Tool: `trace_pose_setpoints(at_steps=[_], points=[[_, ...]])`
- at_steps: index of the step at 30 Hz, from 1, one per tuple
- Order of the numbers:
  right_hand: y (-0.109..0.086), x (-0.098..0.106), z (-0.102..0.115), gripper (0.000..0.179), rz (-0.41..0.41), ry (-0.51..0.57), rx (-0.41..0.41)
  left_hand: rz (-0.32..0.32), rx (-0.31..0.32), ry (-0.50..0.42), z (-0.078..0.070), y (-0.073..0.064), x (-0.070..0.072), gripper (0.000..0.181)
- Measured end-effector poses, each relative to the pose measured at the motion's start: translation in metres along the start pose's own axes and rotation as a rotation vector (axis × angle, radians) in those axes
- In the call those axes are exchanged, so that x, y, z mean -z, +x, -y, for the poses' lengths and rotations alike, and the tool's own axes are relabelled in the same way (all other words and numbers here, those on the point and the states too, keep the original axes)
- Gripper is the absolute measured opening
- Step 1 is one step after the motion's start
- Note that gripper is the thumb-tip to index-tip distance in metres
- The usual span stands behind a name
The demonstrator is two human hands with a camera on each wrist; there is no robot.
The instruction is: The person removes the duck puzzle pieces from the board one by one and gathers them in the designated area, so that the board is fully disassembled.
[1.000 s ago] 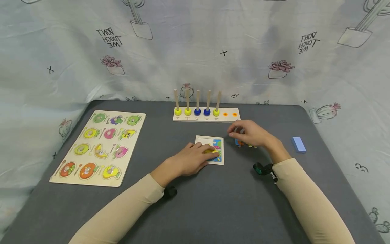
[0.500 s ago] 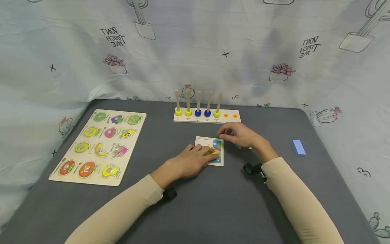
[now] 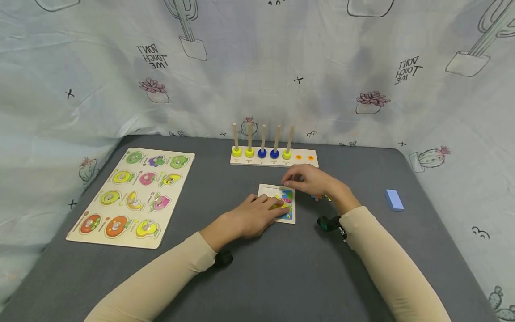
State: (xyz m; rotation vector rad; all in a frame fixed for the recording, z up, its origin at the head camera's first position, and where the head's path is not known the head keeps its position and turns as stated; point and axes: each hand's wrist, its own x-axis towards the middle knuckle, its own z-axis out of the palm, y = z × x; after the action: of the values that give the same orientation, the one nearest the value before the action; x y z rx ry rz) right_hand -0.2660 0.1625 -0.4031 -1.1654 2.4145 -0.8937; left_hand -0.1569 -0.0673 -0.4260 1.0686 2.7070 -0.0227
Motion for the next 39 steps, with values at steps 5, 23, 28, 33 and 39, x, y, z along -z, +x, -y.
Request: trace_pose_setpoints(at_steps=[5,23,28,33,39], points=[[0.000,-0.003,-0.001,0.018,0.026,-0.013,-0.019,-0.007,-0.010,0.018,-0.001,0.001,0.001,0.048],[0.009,-0.012,-0.002,0.033,0.042,-0.120,-0.058,0.012,-0.012,0.030,0.003,0.001,0.002,0.050],[0.007,-0.012,-0.004,0.031,0.042,-0.120,-0.025,0.006,-0.013,0.030,0.003,0.001,0.003,0.049],[0.006,-0.012,-0.007,0.028,0.043,-0.120,-0.004,-0.008,-0.017,0.029,0.003,0.000,0.004,0.048],[0.004,-0.016,-0.002,0.022,0.086,-0.176,-0.011,-0.015,-0.023,0.021,0.001,-0.003,0.001,0.048]])
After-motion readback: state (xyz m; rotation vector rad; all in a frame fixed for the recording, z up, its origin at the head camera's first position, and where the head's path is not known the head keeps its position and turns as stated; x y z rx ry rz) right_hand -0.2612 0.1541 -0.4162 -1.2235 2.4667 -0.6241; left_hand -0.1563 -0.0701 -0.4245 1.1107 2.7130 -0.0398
